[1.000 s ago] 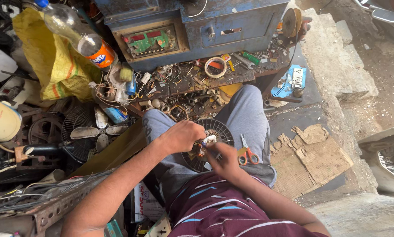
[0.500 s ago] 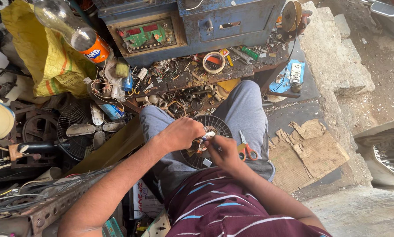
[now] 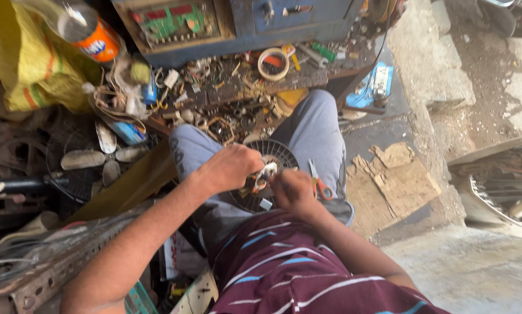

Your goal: The person sits on the floor and repairs a small electrical motor component. They use scissors to cut a strip of gold-colored tape and wrap it around the motor's commutator area, then use a screwdriver to adjust internal parts.

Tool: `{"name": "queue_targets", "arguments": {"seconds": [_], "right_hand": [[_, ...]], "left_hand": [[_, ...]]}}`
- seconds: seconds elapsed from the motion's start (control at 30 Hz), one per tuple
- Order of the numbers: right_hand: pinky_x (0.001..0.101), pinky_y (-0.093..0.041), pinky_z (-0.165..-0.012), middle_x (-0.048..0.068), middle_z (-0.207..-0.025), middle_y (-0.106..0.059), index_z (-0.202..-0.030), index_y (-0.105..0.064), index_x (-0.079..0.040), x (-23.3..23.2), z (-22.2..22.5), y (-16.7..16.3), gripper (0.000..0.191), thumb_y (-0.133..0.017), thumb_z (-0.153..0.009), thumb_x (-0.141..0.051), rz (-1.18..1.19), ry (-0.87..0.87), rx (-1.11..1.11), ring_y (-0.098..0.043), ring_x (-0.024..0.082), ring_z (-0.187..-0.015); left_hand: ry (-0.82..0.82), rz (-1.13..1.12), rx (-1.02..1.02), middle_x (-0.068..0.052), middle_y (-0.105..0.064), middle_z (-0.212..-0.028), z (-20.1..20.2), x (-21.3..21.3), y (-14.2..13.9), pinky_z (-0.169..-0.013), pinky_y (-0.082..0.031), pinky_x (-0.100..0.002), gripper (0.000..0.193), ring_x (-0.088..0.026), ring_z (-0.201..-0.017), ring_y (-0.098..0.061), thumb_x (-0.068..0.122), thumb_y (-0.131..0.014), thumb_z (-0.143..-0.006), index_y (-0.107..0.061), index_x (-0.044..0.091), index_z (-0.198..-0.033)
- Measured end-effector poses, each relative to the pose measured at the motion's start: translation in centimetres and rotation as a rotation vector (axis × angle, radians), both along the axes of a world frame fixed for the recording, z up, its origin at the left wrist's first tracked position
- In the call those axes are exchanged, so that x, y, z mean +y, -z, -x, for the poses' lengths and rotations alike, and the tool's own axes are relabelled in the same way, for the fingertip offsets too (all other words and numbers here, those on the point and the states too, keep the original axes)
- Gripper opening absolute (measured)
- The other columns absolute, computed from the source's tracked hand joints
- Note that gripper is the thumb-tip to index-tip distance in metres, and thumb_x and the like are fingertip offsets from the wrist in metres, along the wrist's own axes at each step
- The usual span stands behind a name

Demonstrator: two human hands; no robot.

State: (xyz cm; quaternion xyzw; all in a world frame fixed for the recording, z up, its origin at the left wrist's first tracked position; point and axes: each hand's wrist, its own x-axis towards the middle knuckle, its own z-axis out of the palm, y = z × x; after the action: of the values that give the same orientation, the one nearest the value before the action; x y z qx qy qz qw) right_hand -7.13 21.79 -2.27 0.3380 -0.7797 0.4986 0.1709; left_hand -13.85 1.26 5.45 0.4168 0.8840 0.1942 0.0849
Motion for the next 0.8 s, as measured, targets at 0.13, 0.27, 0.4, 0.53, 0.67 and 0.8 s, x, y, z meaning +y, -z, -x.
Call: {"name": "queue_targets", "arguments": {"seconds": [0.13, 0.27, 0.4, 0.53, 0.67, 0.8], "right_hand": [[0.0410, -0.041, -0.050, 0.011, -0.069, -0.054, -0.079, -0.055, -0.004, 0.3, 0.1, 0.2, 0.019, -0.072, -0.086, 0.001, -0.043, -0.041, 0.005, -0.058, 0.028, -0.056], [0.0427, -0.043, -0.055, 0.010, -0.071, -0.056, -0.087, -0.062, -0.004, 0.7, -0.1, 0.0, 0.012, -0.073, -0.088, 0.000, -0.050, 0.044, -0.151, -0.058, 0.029, -0.060], [0.0456, -0.044, -0.059, 0.012, -0.074, -0.055, -0.090, -0.060, -0.004, 0.5, -1.6, 0.9, 0.014, -0.073, -0.087, -0.001, -0.221, 0.010, -0.042, -0.058, 0.031, -0.065], [0.0421, -0.045, -0.061, 0.012, -0.080, -0.058, -0.090, -0.057, -0.005, 0.9, -2.1, 2.9, 0.019, -0.075, -0.087, 0.002, -0.185, 0.059, -0.111, -0.060, 0.030, -0.069], [0.0425, -0.042, -0.056, 0.012, -0.073, -0.054, -0.080, -0.050, -0.004, 0.8, -1.3, 4.1, 0.027, -0.075, -0.083, 0.007, -0.121, -0.011, -0.067, -0.057, 0.031, -0.061], [0.0420, -0.046, -0.058, 0.015, -0.077, -0.061, -0.083, -0.057, -0.001, 0.4, -1.0, 3.6, 0.022, -0.077, -0.089, 0.007, -0.134, 0.173, -0.090, -0.062, 0.033, -0.065]], "left_hand": [[0.005, 0.031, 0.008, -0.014, -0.070, -0.081, 0.0, -0.1, -0.2, -0.074, -0.056, -0.049, 0.011, -0.037, -0.083, -0.071, -0.004, -0.070, -0.068, -0.070, 0.004, -0.077], [0.055, 0.028, 0.080, -0.014, -0.071, -0.083, 0.0, 0.0, -0.1, -0.074, -0.058, -0.045, 0.014, -0.033, -0.083, -0.073, -0.005, -0.067, -0.069, -0.070, 0.004, -0.080], [0.081, 0.134, 0.199, -0.015, -0.072, -0.086, 0.0, 0.0, 1.1, -0.071, -0.059, -0.043, 0.012, -0.032, -0.084, -0.074, -0.002, -0.068, -0.073, -0.071, 0.005, -0.083], [0.056, 0.078, 0.327, -0.013, -0.070, -0.081, -0.3, -0.1, 2.3, -0.065, -0.058, -0.043, 0.004, -0.031, -0.080, -0.073, 0.007, -0.072, -0.078, -0.070, 0.005, -0.075], [0.085, 0.117, 0.264, -0.010, -0.069, -0.080, -0.5, -0.4, 2.3, -0.075, -0.057, -0.044, 0.007, -0.028, -0.083, -0.072, 0.001, -0.072, -0.071, -0.069, 0.008, -0.072], [0.054, 0.058, 0.286, -0.011, -0.070, -0.081, -0.4, -0.5, 2.0, -0.073, -0.057, -0.044, 0.010, -0.029, -0.083, -0.073, -0.001, -0.072, -0.070, -0.069, 0.008, -0.072]]}}
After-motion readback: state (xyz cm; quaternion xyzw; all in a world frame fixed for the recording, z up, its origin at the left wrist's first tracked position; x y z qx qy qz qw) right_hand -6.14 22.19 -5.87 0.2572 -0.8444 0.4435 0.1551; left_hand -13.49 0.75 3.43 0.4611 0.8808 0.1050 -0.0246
